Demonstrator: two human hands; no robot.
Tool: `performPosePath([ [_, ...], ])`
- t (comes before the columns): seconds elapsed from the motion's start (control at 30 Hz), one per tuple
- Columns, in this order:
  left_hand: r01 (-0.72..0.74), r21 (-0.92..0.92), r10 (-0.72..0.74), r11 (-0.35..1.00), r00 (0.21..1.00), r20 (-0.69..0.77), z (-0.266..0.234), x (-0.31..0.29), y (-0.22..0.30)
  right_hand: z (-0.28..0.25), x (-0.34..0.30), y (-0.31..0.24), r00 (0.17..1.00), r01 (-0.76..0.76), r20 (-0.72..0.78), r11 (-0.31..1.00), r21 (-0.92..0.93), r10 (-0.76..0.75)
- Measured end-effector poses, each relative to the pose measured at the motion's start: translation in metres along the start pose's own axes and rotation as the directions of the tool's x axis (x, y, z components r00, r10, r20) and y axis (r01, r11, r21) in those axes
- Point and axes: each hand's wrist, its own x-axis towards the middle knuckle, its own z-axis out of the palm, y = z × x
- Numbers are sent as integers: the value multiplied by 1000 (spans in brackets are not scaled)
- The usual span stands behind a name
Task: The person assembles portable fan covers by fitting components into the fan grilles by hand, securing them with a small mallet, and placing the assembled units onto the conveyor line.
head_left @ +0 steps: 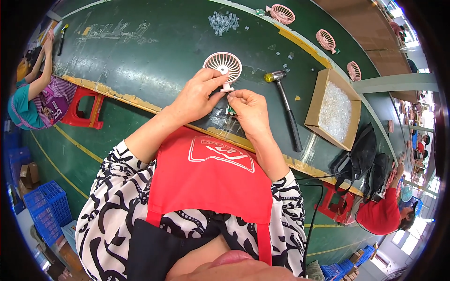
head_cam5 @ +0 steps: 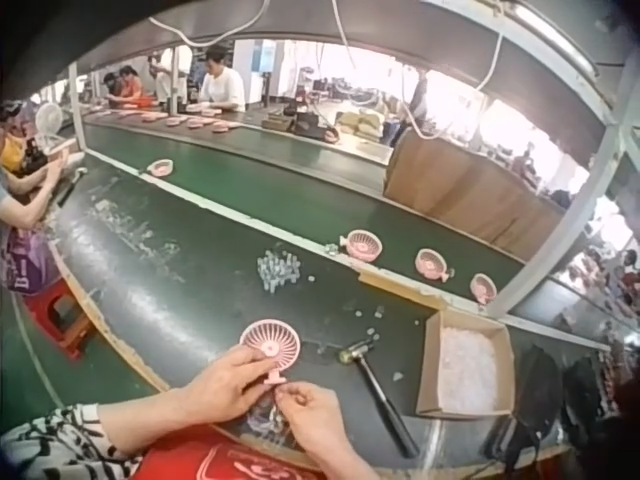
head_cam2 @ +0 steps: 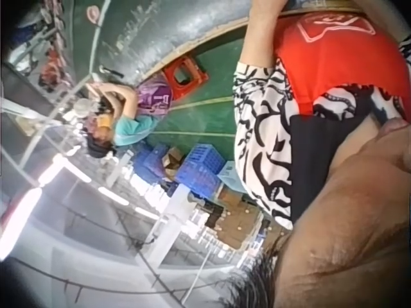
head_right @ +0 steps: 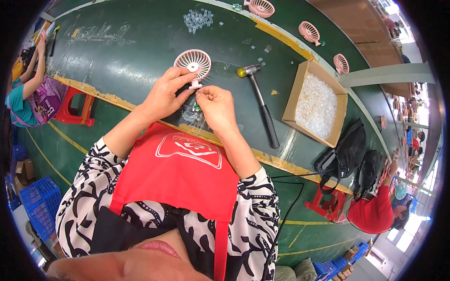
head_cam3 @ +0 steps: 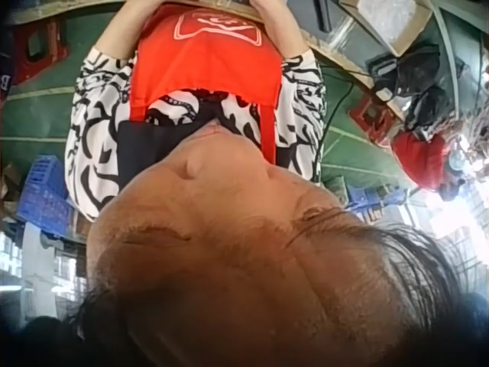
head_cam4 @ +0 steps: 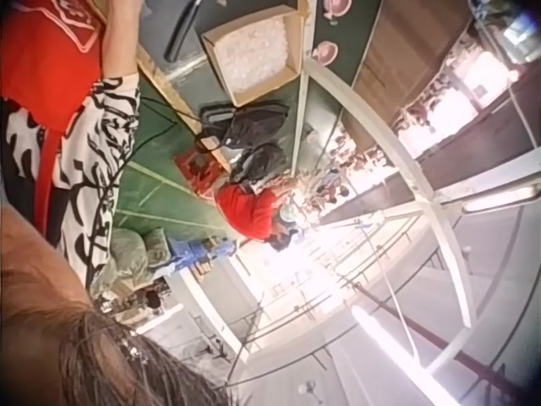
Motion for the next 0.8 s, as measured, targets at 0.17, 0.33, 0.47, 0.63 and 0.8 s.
performPosePath([
  [0.17, 36, -80, -36, 996, 999, 4, -4, 4, -2, -3, -3, -3, 992, 126, 24, 987, -97, -124],
  [0.33, -9, -57, 8, 998, 1000, -23, 0, 11, -1, -4, -1, -9, 975, 223, 29, 957, -187, -221],
  [0.47, -121, 101, 128, 987, 989, -70, -2, 18, 5, -6, -3, -14, 962, 268, 5, 934, -235, -274],
  [0.63, -275, 110, 280, 955, 959, -40, -11, 35, 7, -10, -15, -31, 889, 423, -44, 853, -305, -456],
  [0.8, 188, -524, -127, 831, 980, 150, -3, 33, 13, -20, -22, -48, 742, 577, 25, 619, -533, -670],
])
